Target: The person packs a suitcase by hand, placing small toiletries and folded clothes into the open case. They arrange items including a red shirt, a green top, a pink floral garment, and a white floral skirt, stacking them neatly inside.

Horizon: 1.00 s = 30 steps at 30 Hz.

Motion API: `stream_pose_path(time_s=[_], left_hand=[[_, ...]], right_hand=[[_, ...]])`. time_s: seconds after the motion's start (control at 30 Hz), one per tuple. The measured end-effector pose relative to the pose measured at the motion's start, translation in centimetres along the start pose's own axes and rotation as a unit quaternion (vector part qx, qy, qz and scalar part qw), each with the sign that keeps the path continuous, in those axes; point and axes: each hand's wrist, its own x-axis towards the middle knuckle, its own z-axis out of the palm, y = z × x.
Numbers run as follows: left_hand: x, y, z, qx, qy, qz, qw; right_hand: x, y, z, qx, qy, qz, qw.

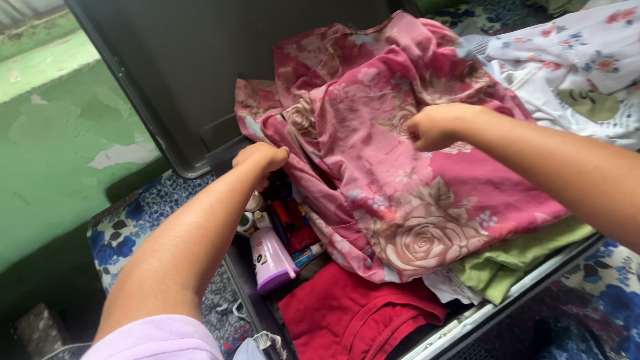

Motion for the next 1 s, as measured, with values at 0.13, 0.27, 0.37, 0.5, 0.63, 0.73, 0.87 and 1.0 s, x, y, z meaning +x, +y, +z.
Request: stream_pose_path(time_s=[0.13, 0.27, 0.37, 0.5, 0.63, 0.73, 0.87, 1.0], left_hand=[[0.1, -1.2, 0.0, -0.271, 0.006, 0.098, 0.957], [-0.4, 0.3, -2.2, -0.367, 0.088, 0.237, 0.895], [-2.2, 6.0, -3.5, -0.340, -0.043, 0.232, 0.910], [-5.9, 16.8, -4.1, -0.240, 0.005, 0.454, 0.858], [-10.5, 21.7, -4.0, -0.230, 0.126, 0.643, 0.720], [-12.2, 22.4, -3.3, -0.265, 0.189, 0.609, 0.723], [-9.3, 19.6, -0.3, -0.180, 0.114, 0.561, 0.800], [-5.1, 15.4, 7.0, -0.056, -0.014, 0.336, 0.940]], right_hand=[[0.3, -5.0, -2.3, 0.022, -0.009, -0.033, 0.999], [-1.3, -7.6, -4.7, 0.201, -0.011, -0.060, 0.978], [-2.3, -8.5, -6.9, 0.471, -0.082, -0.020, 0.878], [-2.5, -7.3, -7.2, 0.563, -0.005, -0.061, 0.824], [-3.5, 1.7, -5.7, 0.638, -0.001, -0.080, 0.766], [-5.4, 11.7, -3.1, 0.675, 0.138, 0.080, 0.720], [-8.3, 21.4, 2.9, 0.600, 0.224, 0.404, 0.653], [-10.4, 22.8, 7.1, 0.486, 0.173, 0.397, 0.759]])
